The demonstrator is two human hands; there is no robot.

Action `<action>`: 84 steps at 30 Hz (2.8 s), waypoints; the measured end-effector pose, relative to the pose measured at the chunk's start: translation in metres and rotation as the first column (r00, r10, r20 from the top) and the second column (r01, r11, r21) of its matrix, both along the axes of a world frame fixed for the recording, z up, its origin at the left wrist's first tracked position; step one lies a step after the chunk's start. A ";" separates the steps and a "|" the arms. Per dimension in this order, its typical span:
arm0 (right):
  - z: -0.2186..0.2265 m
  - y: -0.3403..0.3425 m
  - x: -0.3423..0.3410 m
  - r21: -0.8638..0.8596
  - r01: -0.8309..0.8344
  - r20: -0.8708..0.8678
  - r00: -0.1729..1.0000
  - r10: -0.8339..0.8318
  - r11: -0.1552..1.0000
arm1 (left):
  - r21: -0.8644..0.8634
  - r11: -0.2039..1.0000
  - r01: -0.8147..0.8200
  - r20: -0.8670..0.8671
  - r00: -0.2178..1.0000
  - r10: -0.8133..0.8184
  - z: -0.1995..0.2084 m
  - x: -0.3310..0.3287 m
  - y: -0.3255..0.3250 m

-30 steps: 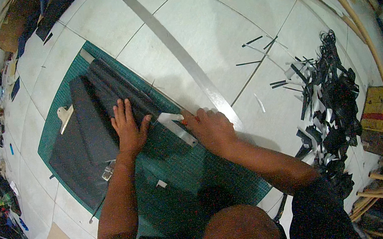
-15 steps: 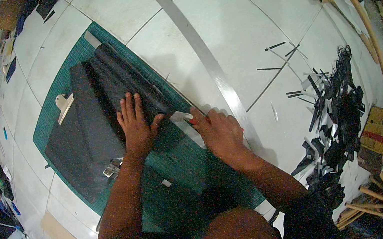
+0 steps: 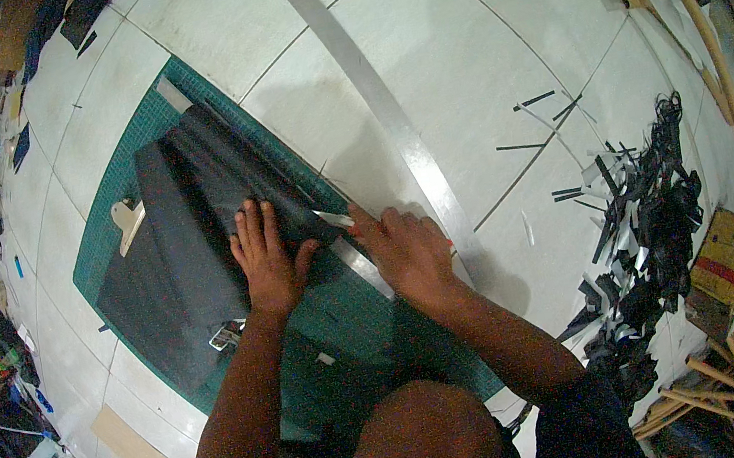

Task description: The person aligns a black sheet on a green cutting mat, trims the edge using a utility knife and a ruler, and then places a cardboard template over the sheet.

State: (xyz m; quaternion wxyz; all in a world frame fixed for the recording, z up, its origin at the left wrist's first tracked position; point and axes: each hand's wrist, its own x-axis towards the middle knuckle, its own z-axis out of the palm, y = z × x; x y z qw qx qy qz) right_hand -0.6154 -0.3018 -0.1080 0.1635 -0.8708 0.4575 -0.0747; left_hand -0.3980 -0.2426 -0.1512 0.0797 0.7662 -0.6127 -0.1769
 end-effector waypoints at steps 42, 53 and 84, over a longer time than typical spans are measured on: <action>-0.009 0.045 0.019 0.516 0.322 0.154 0.877 -0.456 0.794 | -0.258 0.940 -0.225 -0.221 0.960 0.170 0.010 0.030 -0.006; 0.018 0.044 -0.068 0.356 0.479 0.093 0.836 -0.541 0.802 | 0.223 0.455 -0.862 0.189 0.496 0.847 0.078 0.082 -0.019; 0.014 0.331 -0.299 0.476 0.618 0.012 0.707 -0.707 0.626 | -0.197 0.958 0.210 0.148 0.972 -0.182 0.053 -0.042 -0.004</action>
